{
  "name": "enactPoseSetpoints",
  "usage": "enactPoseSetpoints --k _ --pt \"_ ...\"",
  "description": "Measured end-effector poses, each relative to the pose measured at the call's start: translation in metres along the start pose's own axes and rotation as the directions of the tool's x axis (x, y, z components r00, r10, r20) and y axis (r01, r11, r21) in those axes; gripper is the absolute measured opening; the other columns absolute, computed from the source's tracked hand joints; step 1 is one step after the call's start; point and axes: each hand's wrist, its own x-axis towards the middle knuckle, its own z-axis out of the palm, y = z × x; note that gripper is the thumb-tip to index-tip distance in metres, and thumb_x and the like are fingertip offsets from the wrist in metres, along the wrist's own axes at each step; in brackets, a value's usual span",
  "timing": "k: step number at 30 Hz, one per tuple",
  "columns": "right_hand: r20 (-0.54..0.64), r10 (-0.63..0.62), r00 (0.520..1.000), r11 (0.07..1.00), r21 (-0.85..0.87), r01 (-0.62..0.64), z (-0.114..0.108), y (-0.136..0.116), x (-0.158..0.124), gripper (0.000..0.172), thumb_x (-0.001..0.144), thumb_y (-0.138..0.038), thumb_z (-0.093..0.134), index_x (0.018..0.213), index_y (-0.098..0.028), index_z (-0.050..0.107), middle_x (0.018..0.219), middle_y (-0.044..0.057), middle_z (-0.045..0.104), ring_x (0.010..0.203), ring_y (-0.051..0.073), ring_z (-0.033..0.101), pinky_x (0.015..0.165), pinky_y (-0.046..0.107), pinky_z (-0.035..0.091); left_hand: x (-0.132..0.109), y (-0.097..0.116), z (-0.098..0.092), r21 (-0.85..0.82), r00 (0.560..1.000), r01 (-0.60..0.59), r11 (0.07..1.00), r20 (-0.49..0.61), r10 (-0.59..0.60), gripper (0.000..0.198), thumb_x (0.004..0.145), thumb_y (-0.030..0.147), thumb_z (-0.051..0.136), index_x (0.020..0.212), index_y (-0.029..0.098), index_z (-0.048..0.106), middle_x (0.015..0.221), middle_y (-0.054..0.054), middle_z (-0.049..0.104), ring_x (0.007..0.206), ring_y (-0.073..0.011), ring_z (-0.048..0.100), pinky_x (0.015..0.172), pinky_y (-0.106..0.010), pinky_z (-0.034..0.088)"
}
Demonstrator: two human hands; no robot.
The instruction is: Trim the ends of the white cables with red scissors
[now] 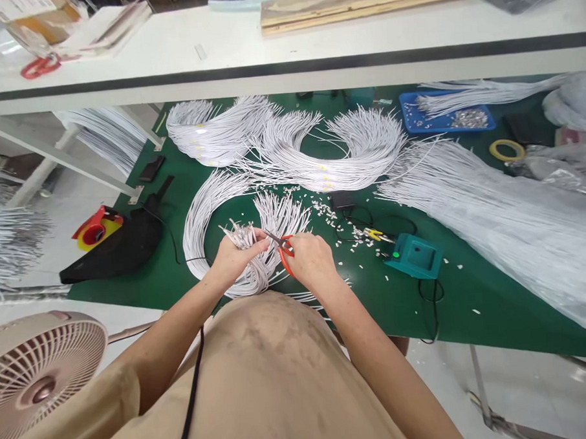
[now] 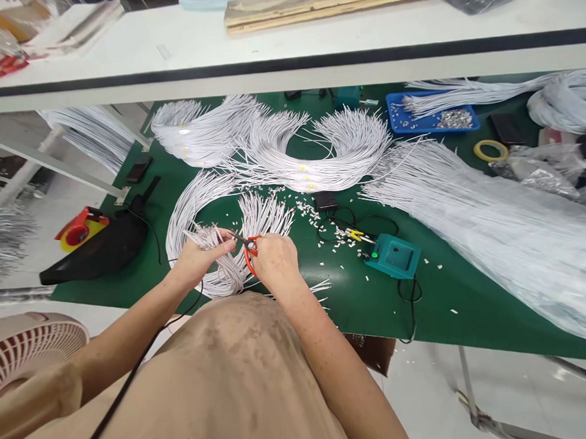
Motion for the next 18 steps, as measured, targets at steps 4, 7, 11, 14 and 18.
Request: enactPoseSetpoints --k 4,7,11,14,18 --pt "-0.002 -0.002 1.000 0.999 0.045 0.002 0.004 0.000 -0.001 0.027 0.083 -0.037 0.045 0.075 -0.019 0.063 0.080 0.006 0.064 0.078 0.017 0.059 0.063 0.025 0.035 -0.001 0.005 0.000 -0.001 0.998 0.009 1.000 0.062 -0.008 0.021 0.070 0.031 0.065 0.081 0.013 0.062 0.066 -0.002 0.061 0.066 -0.0147 0.057 0.069 -0.029 0.044" --pt "0.015 0.020 1.000 0.987 0.157 -0.022 0.006 0.003 -0.002 0.026 0.081 -0.036 0.046 0.071 -0.018 0.062 0.078 0.005 0.064 0.074 0.016 0.057 0.060 0.024 0.035 -0.001 0.005 0.000 -0.013 0.997 0.015 1.000 0.072 -0.014 0.021 0.071 0.031 0.064 0.082 0.013 0.061 0.067 -0.002 0.062 0.066 -0.0148 0.057 0.070 -0.029 0.044" --pt "0.021 0.142 0.990 0.838 0.530 -0.132 0.004 0.007 0.002 0.022 0.075 -0.035 0.053 0.068 -0.017 0.063 0.069 0.002 0.063 0.063 0.013 0.054 0.056 0.022 0.035 0.000 0.002 0.000 0.006 0.999 0.019 1.000 0.050 -0.020 0.024 0.070 0.033 0.065 0.085 0.014 0.061 0.066 -0.002 0.062 0.066 -0.0147 0.057 0.070 -0.029 0.043" --pt "-0.026 0.204 0.979 0.546 0.832 -0.092 0.000 0.003 0.008 0.024 0.072 -0.035 0.055 0.080 -0.016 0.067 0.070 0.002 0.064 0.064 0.013 0.054 0.060 0.022 0.040 0.000 0.003 0.001 0.039 0.999 0.015 0.999 0.049 -0.017 0.026 0.069 0.034 0.066 0.085 0.014 0.061 0.066 -0.002 0.062 0.066 -0.0153 0.057 0.068 -0.029 0.044" --pt "0.007 0.268 0.963 0.320 0.943 -0.096 -0.003 -0.007 0.012 0.020 0.066 -0.028 0.060 0.076 -0.014 0.068 0.070 0.003 0.065 0.063 0.013 0.055 0.062 0.024 0.042 -0.002 0.005 0.002 0.070 0.998 0.004 0.998 0.063 -0.008 0.026 0.069 0.035 0.065 0.082 0.014 0.063 0.066 -0.002 0.062 0.064 -0.0152 0.057 0.065 -0.028 0.043"
